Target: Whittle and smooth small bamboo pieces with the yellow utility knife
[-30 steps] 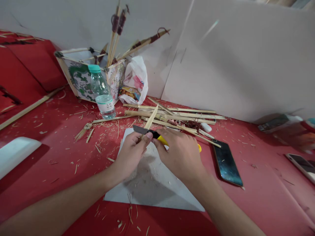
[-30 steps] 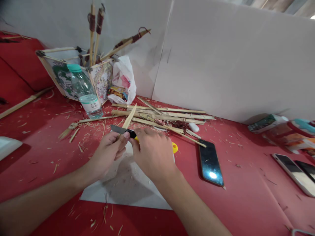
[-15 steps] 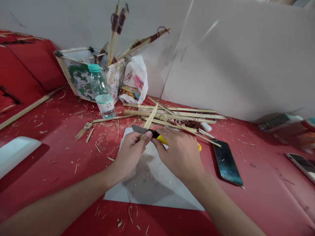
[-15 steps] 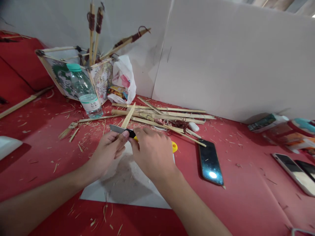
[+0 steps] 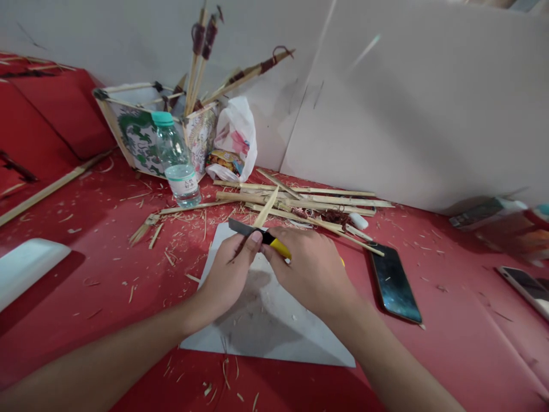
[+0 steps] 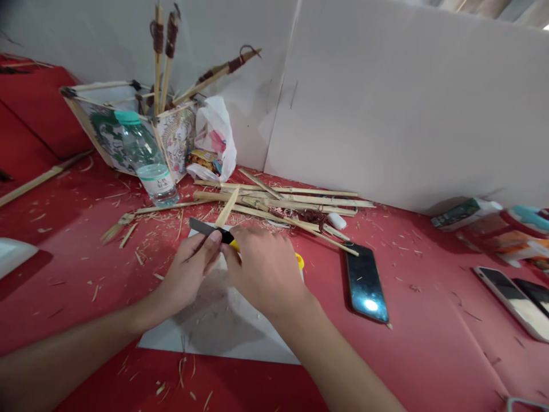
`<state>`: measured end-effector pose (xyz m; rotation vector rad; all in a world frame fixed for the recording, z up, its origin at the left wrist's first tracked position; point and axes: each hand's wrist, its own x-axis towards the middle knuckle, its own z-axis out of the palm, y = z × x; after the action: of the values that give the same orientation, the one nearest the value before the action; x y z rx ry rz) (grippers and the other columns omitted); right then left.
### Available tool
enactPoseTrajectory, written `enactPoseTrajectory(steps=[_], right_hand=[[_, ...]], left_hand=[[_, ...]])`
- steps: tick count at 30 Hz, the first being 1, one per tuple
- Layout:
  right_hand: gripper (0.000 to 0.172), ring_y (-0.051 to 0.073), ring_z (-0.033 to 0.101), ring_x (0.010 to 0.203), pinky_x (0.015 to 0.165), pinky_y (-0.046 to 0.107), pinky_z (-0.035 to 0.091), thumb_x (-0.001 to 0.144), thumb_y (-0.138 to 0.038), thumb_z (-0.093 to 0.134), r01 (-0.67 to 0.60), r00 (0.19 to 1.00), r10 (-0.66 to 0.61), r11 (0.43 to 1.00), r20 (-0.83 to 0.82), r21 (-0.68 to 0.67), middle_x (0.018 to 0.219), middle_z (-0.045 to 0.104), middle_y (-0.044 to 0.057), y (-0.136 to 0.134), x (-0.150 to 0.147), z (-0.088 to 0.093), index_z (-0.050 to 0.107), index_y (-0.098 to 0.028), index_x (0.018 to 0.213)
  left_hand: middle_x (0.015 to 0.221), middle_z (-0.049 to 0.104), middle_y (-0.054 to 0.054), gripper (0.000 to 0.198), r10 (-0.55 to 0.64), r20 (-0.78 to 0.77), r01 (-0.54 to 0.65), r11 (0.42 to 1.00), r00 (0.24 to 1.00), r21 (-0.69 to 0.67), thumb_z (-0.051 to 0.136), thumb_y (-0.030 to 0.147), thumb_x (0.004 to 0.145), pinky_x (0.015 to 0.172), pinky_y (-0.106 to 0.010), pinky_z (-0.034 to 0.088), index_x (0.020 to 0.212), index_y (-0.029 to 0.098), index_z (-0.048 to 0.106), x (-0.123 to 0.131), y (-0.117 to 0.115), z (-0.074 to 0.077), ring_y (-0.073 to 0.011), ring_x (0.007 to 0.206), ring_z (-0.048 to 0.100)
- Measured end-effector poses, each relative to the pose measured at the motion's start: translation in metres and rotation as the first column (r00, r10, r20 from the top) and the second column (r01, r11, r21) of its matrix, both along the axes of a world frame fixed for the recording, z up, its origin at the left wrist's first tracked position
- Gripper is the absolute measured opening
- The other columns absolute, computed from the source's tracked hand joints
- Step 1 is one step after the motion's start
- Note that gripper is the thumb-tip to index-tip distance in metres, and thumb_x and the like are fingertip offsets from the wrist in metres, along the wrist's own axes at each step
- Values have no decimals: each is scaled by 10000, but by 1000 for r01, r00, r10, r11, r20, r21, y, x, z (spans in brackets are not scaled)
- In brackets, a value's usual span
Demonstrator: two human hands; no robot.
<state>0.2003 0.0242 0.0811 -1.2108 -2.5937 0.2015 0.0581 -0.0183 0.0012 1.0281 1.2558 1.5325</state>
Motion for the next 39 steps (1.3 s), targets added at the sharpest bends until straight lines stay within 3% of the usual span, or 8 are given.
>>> enactPoseTrajectory(steps=[11,17,23,30,35,39], right_hand=[[187,172,593,674,558,296,247,960,-330,532,11,1000,-11,1000,24,-27,774,698,9,-5,-1,5,598,-219,825],[179,214,653,751,564,305,268,963,-331,535,55,997,-60,995,56,84,856,731,42,-8,-4,0,674,-220,954],[218,223,660,727,545,312,245,968,-312,518,87,993,-99,984,71,155,908,734,54,-13,-6,-2,682,-202,1061],[204,175,605,663,538,299,239,977,-326,502,46,998,-45,999,41,-9,779,704,28,-8,-4,5,667,-214,934],[245,141,530,600,529,299,211,966,-322,518,28,999,-25,996,35,-85,689,646,5,-5,1,9,603,-207,768],[237,143,523,599,528,303,196,964,-331,515,41,998,-38,997,48,-65,689,641,5,-4,1,8,598,-211,778]], left_hand=[[643,303,43,439,21,78,-19,999,997,-26,596,557,907,472,-233,207,703,178,511,2,-3,2,-88,565,271],[575,234,69,499,-49,103,57,996,994,-68,579,578,908,439,-242,139,644,192,404,1,-2,11,-73,499,180],[602,204,74,475,-93,180,106,992,979,-65,583,592,898,427,-236,122,684,196,433,1,-1,5,-71,499,134],[607,303,53,458,42,125,-39,999,991,-33,644,541,877,450,-238,185,656,186,456,3,0,2,-81,530,253],[640,348,45,401,75,83,-72,997,994,-31,659,515,876,461,-226,223,706,179,518,3,0,1,-78,552,294],[609,292,60,433,46,47,-45,999,998,-31,635,519,893,444,-228,185,679,182,467,2,-1,4,-69,516,244]])
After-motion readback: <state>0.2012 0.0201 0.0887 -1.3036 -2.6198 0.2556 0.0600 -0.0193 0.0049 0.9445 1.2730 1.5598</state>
